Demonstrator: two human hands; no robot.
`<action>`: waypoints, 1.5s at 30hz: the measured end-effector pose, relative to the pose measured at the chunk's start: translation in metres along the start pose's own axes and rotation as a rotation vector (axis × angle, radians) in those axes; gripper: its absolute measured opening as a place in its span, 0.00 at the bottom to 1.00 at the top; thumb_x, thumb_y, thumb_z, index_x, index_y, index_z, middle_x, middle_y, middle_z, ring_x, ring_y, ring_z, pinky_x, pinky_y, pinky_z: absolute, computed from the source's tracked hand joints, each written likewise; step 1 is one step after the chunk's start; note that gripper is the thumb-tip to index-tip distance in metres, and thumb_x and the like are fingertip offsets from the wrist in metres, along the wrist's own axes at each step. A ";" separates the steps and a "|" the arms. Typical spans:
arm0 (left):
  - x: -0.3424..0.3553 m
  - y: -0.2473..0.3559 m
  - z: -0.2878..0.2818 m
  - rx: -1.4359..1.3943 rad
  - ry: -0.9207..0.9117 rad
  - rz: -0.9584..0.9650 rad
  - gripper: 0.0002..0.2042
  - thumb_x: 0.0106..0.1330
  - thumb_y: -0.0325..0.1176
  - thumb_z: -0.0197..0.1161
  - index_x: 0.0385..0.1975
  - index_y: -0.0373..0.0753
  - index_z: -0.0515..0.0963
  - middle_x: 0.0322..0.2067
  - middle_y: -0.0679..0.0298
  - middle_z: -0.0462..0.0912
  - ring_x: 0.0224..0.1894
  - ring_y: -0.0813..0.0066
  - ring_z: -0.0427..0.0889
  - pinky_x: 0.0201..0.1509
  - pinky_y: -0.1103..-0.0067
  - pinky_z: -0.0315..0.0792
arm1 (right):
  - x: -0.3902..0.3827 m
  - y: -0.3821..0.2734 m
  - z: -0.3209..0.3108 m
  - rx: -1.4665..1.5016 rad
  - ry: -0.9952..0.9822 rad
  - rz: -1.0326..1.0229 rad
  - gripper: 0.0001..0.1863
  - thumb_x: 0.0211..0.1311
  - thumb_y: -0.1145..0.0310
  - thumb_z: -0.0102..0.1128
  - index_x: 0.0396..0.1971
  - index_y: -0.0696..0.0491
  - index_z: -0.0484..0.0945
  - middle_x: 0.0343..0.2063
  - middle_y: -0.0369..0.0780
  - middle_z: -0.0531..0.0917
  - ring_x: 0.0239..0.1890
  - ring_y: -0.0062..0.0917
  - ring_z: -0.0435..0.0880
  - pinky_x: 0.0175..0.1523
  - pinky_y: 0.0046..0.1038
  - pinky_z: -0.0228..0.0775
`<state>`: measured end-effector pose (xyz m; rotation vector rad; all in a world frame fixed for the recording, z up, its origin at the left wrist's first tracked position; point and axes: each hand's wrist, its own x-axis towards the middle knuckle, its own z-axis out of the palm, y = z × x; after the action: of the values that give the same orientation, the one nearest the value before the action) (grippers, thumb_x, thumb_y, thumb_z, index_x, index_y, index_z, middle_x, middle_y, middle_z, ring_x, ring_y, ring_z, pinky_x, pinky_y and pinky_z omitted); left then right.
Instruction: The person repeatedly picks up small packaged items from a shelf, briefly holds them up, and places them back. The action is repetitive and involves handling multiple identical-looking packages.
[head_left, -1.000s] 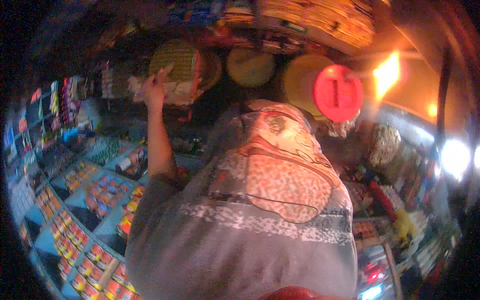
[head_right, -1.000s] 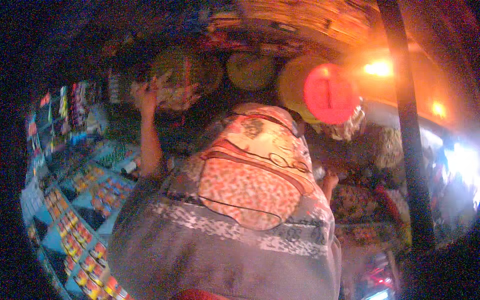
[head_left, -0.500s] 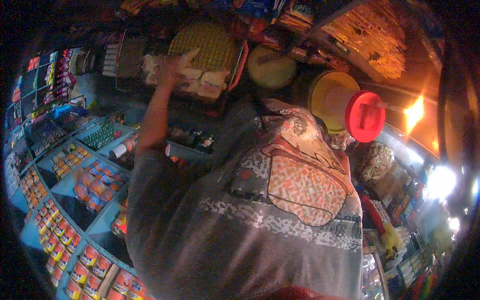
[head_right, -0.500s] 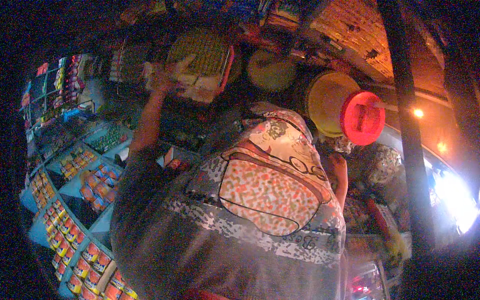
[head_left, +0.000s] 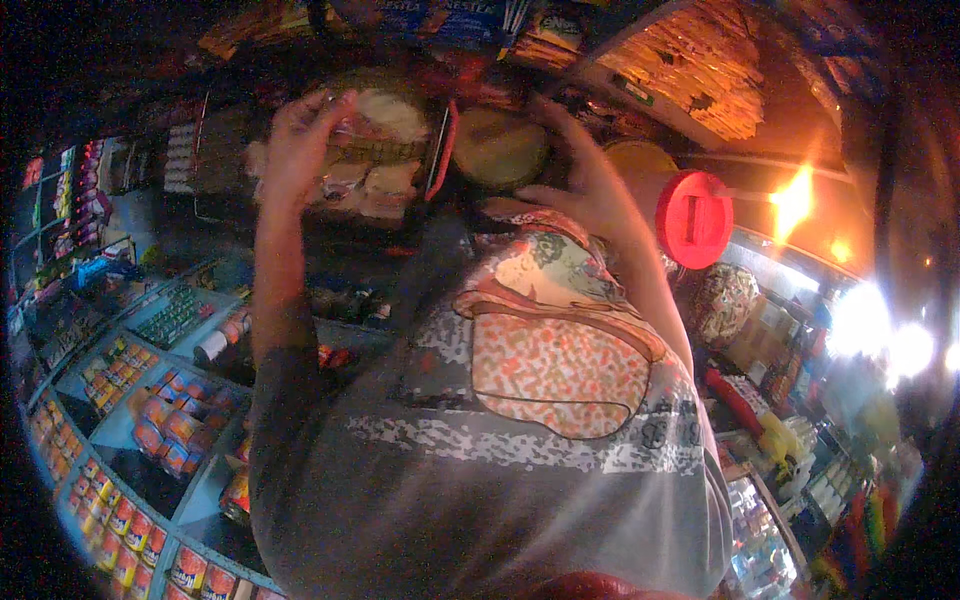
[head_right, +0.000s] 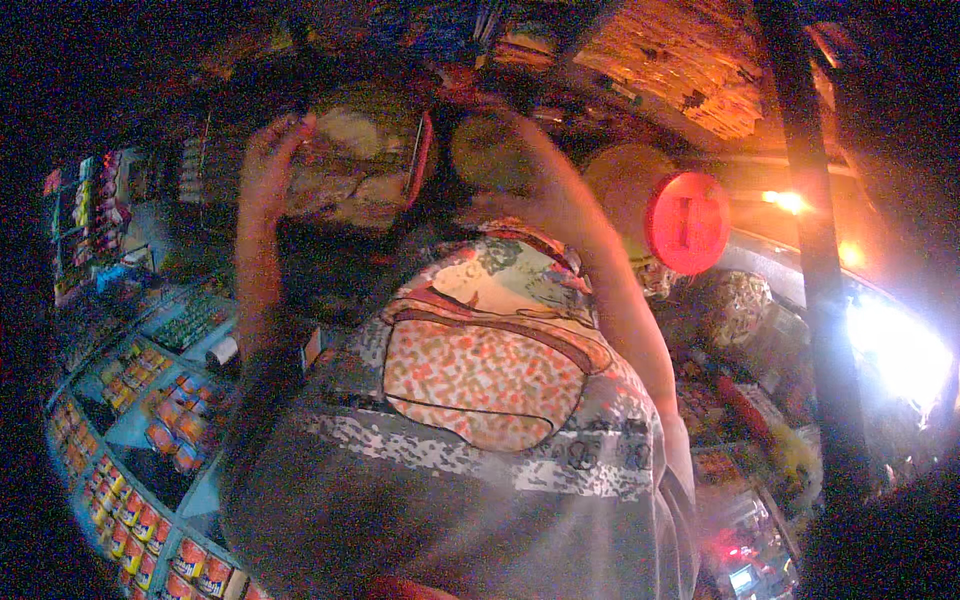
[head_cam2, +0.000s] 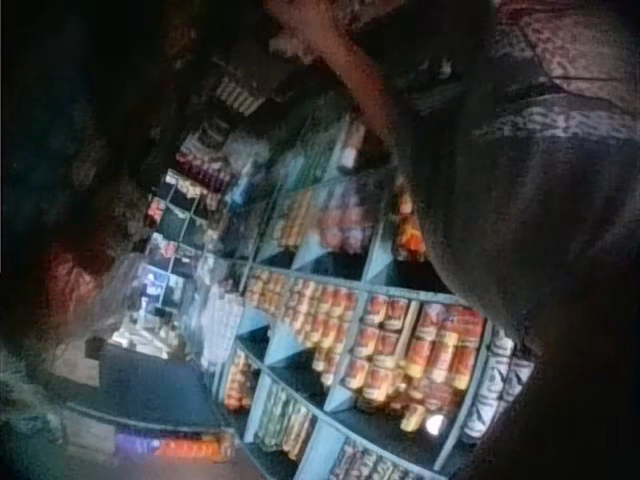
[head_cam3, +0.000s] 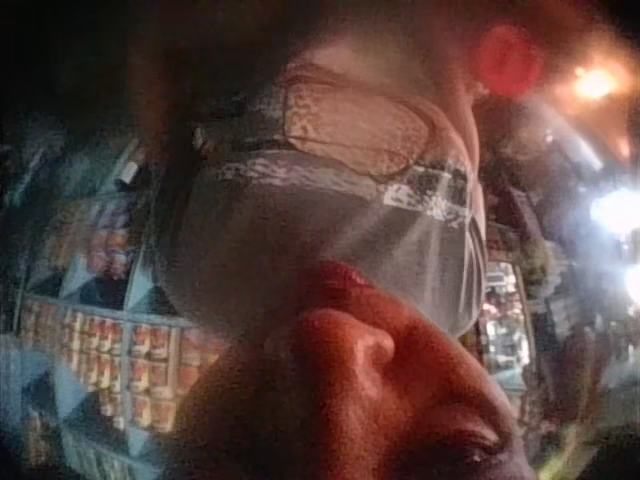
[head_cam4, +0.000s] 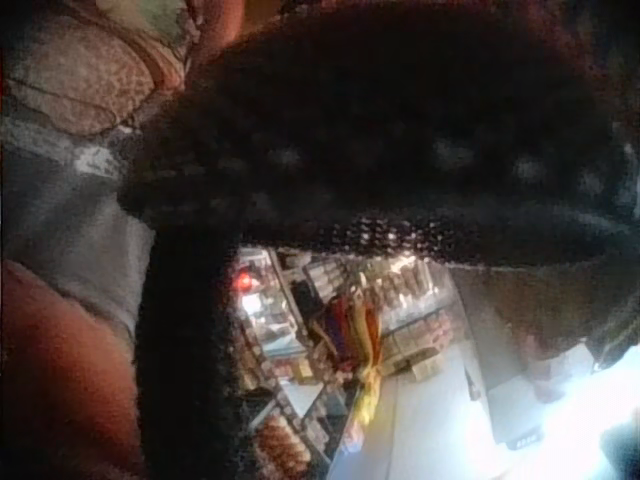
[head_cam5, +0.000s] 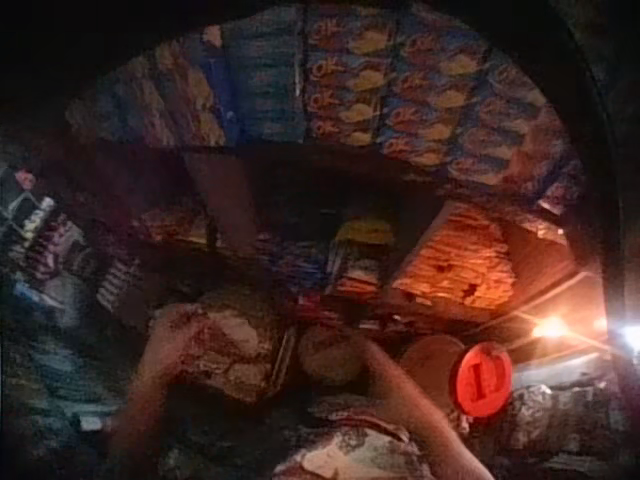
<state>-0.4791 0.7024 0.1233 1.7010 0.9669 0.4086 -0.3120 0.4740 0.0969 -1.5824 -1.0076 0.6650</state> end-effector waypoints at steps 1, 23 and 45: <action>-0.005 0.005 0.011 -0.073 -0.035 0.050 0.13 0.57 0.42 0.56 0.27 0.37 0.77 0.24 0.65 0.78 0.27 0.78 0.74 0.37 0.81 0.66 | 0.018 0.005 0.016 -0.085 0.028 -0.143 0.35 0.39 0.73 0.67 0.52 0.56 0.63 0.49 0.41 0.70 0.52 0.28 0.68 0.54 0.27 0.62; 0.001 -0.058 0.085 -0.235 -0.027 0.257 0.08 0.57 0.30 0.57 0.33 0.34 0.73 0.30 0.66 0.74 0.35 0.80 0.71 0.40 0.83 0.66 | 0.069 0.040 -0.009 -0.123 -0.091 -0.080 0.10 0.51 0.70 0.58 0.35 0.56 0.77 0.29 0.38 0.80 0.31 0.23 0.77 0.41 0.26 0.70; 0.003 -0.063 0.064 0.213 -0.052 0.370 0.11 0.56 0.31 0.57 0.38 0.36 0.75 0.35 0.63 0.78 0.42 0.74 0.75 0.47 0.79 0.67 | 0.066 0.037 0.016 -0.304 -0.013 -0.083 0.10 0.50 0.71 0.58 0.33 0.59 0.76 0.29 0.37 0.77 0.32 0.21 0.76 0.38 0.24 0.69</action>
<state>-0.4586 0.6699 0.0422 2.0836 0.6741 0.5129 -0.2835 0.5375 0.0632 -1.7881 -1.2213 0.4818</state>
